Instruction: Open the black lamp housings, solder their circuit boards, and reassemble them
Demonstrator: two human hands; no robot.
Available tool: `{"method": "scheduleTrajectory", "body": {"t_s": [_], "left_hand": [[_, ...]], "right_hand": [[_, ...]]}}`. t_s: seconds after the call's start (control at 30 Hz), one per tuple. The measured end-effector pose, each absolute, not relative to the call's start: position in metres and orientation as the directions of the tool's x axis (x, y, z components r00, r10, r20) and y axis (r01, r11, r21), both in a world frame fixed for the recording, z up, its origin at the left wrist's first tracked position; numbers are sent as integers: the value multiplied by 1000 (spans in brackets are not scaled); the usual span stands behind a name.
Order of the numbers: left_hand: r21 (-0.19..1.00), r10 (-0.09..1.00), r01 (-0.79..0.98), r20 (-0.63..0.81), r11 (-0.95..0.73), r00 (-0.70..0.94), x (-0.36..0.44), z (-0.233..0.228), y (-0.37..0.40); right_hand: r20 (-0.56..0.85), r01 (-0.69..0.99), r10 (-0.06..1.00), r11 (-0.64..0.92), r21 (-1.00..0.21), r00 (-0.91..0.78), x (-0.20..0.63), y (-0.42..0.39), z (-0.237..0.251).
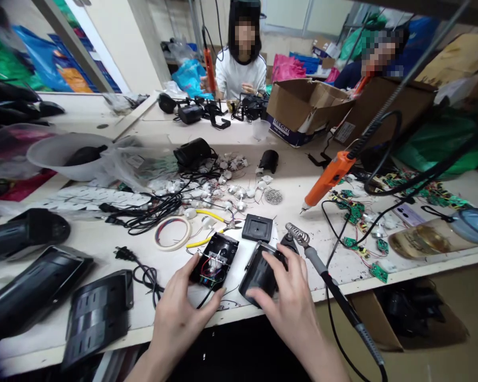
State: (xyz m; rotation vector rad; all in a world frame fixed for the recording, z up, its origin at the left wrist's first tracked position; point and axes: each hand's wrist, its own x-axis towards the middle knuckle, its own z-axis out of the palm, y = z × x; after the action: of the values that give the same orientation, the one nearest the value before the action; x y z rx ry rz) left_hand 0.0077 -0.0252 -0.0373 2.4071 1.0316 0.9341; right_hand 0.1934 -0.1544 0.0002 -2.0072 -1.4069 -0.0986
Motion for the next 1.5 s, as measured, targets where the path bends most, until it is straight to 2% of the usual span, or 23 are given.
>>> {"method": "scheduleTrajectory", "body": {"t_s": [0.17,0.37,0.5,0.63,0.73,0.8,0.9,0.97,1.1,1.27,1.5], "left_hand": [[541,704,468,407,-699,581,7,-32,-21],[510,654,446,362,-735,664,1,-32,-20],[536,701,485,330,-691,632,-1,-35,-26],[526,713,509,321,-681,624,1,-35,-32],[521,694,483,358,-704,625,3,-39,-34],[535,695,469,374,-703,614,3,-42,-34],[571,707,449,382,-687,595,3,-44,-35],[600,719,436,383,-671,580,3,-42,-35],[651,745,415,376,-636,551,2,-34,-36],[669,742,364,444,-647,503,0,-30,-37],[684,750,351,457,-640,478,-2,-30,-41]], "right_hand": [[284,877,882,-238,-417,375,192,-174,-21],[204,870,898,-285,-402,389,190,-166,-17],[155,858,888,-352,-374,433,183,-154,-14],[173,858,883,-349,-376,436,181,-153,-10],[217,826,858,-334,-453,466,182,-160,1],[226,743,825,-302,-597,517,182,-164,9],[185,485,801,-146,-862,569,179,-160,15],[167,324,808,-31,-946,565,177,-153,9],[145,208,803,27,-978,578,171,-146,-12],[113,95,804,70,-993,584,168,-145,-23],[119,81,851,90,-993,512,165,-132,-29]]}}
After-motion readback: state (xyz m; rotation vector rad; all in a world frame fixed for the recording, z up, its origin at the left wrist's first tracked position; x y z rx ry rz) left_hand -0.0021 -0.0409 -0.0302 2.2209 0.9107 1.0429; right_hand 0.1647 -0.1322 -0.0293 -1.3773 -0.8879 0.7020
